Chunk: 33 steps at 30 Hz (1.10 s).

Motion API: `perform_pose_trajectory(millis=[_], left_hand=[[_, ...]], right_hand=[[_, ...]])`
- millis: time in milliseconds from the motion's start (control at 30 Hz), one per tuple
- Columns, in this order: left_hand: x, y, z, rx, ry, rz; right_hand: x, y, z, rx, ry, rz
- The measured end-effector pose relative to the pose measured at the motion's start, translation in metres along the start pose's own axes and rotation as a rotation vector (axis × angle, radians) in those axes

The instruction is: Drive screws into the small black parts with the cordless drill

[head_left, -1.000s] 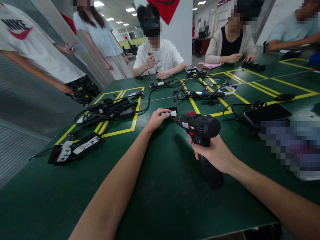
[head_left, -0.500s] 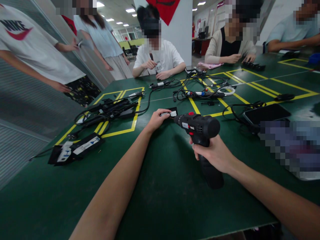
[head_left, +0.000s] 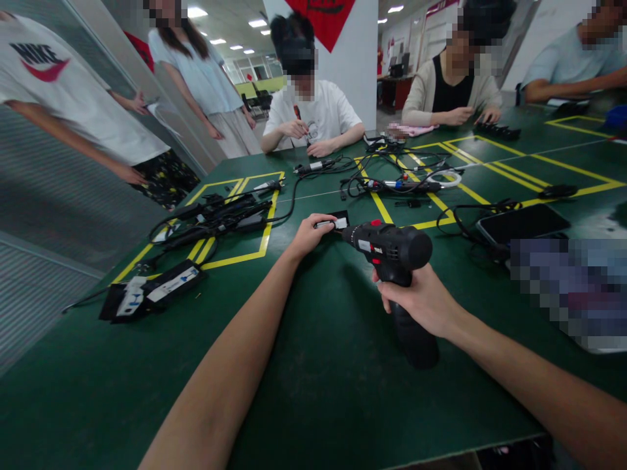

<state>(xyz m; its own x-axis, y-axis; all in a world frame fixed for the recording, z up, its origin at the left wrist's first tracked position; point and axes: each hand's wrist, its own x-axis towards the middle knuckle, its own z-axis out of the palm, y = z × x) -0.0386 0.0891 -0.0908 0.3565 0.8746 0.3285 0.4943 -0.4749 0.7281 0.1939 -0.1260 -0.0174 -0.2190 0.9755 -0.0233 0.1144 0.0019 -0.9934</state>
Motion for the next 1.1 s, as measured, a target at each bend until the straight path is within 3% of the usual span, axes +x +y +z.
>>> perform_pose_trajectory(millis=[1100], left_hand=[[0.0012, -0.0038, 0.0015, -0.003, 0.01, 0.007]], right_hand=[[0.0013, 0.0017, -0.0011, -0.01, -0.024, -0.041]])
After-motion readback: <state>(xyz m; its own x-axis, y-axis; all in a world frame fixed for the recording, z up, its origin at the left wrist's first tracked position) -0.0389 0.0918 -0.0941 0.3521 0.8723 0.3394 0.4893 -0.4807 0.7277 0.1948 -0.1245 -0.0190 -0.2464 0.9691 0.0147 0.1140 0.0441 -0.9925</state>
